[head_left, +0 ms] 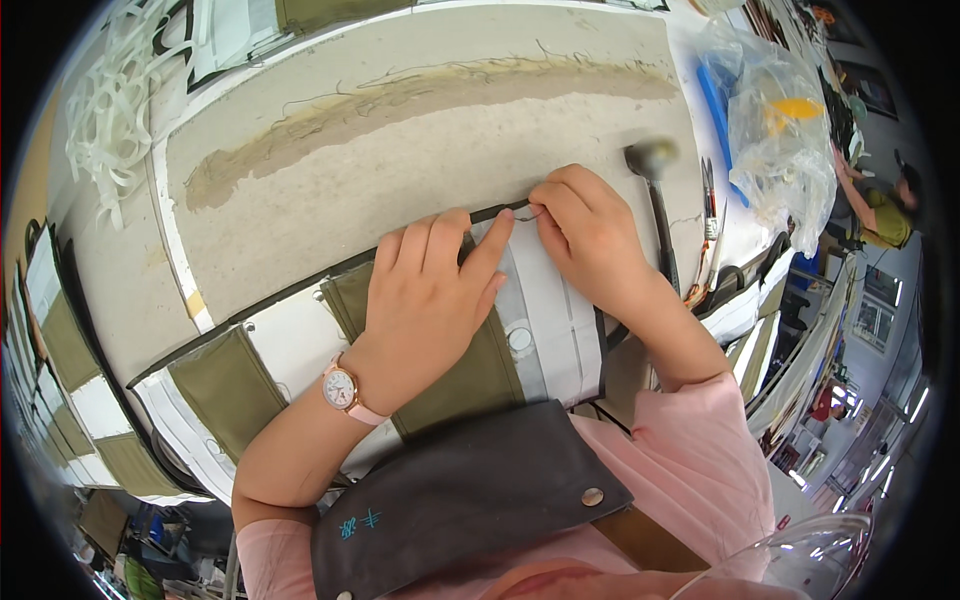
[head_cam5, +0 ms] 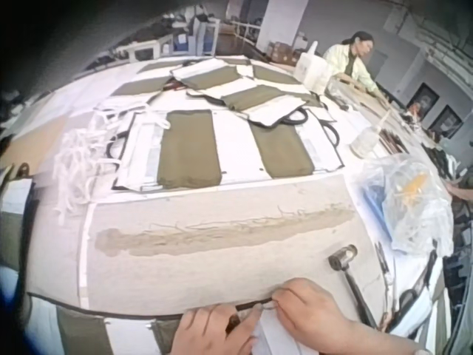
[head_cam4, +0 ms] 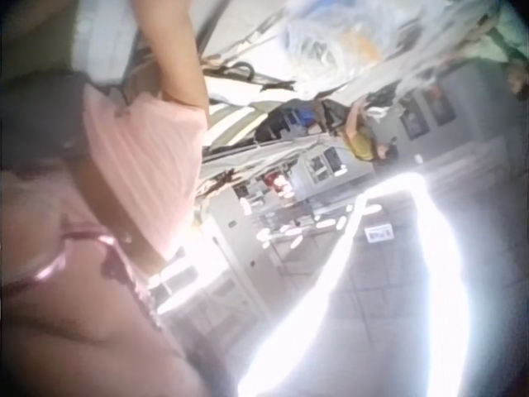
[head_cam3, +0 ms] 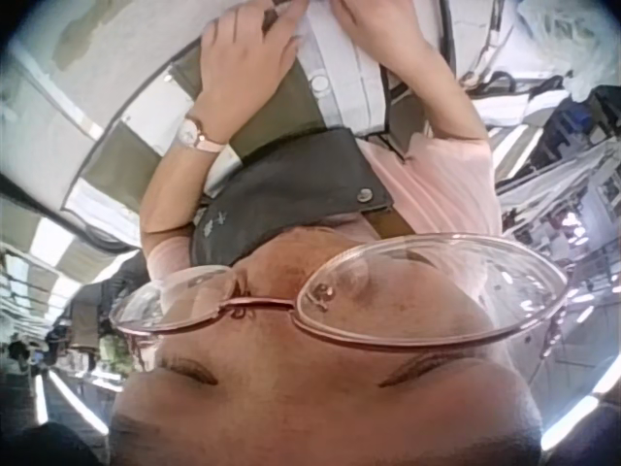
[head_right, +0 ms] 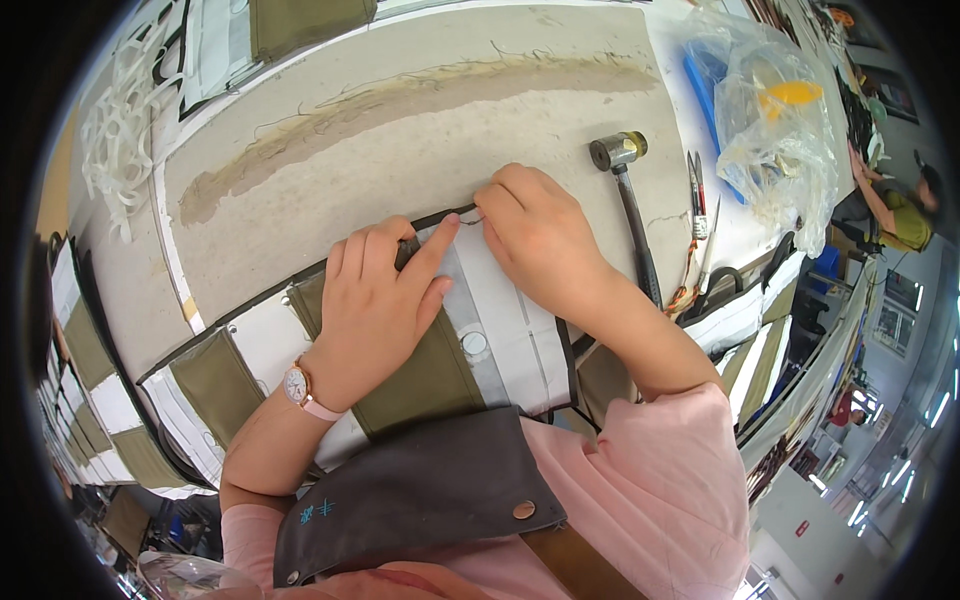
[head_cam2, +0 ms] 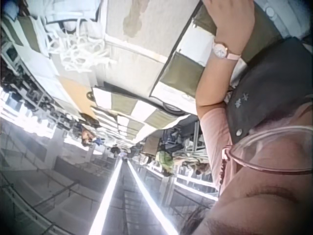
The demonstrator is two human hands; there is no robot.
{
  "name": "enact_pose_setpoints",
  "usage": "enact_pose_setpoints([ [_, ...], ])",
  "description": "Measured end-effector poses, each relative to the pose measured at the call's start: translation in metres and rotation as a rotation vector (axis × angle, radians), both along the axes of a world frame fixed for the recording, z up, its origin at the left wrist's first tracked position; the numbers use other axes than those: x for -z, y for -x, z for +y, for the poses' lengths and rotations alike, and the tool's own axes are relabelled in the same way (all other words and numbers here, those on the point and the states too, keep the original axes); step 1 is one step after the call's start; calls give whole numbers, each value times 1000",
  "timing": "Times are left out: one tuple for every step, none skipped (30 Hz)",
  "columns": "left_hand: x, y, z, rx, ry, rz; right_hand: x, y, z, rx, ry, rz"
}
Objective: The person attaches white elastic straps to the edges of green fabric bags using a hammer and metal fasteners. They position the strap, insert the fastener, and strike it with a hammer to secure it in place. The process is repeated for multiple bags on a workbench.
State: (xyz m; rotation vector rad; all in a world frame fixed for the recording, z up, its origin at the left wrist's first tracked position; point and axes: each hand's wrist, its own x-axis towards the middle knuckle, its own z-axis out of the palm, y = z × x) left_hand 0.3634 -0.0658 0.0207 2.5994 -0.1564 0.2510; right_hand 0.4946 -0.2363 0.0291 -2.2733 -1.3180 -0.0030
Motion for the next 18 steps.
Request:
enact_pose_setpoints([
  [0,0,0,0,-9,1,0,-1,0,-19,12,-23],
  [1,1,0,0,-19,3,-2,-3,1,-59,44,-21],
  [1,1,-1,-2,-26,3,-5,-6,2,-100,75,-19],
  [1,1,-1,-4,-32,1,-8,-9,2,-139,108,-19],
  [1,0,-2,-6,-38,-1,-10,-10,2,-149,123,-16],
  [1,0,-3,-6,-43,-7,-12,-11,1,-160,137,-12],
  [1,0,-4,-7,-49,-14,-13,-12,0,-171,151,-11],
  [1,-1,-4,-8,-54,-22,-13,-12,-3,-144,111,28],
  [1,-1,-4,-6,-53,-17,-12,-12,-7,-118,71,67],
  [0,-1,-5,-5,-51,-11,-11,-11,-10,-93,32,106],
  [0,-2,-5,-4,-49,-6,-11,-9,-11,-34,4,164],
  [-1,-2,-6,-5,-51,-11,-11,-6,-13,25,-24,222],
  [0,-3,-5,-5,-54,-15,-10,-3,-13,86,-53,282],
  [0,-3,-5,-5,-56,-18,-9,-2,-13,89,-68,258],
  [0,-4,-4,-7,-54,-8,-8,0,-11,91,-83,234],
  [0,-5,-4,-8,-53,1,-7,1,-11,95,-99,208],
  [-1,-5,-4,-9,-52,11,-6,2,-11,85,-104,192],
  [-2,-6,-4,-7,-62,15,-5,3,-10,75,-107,176],
])
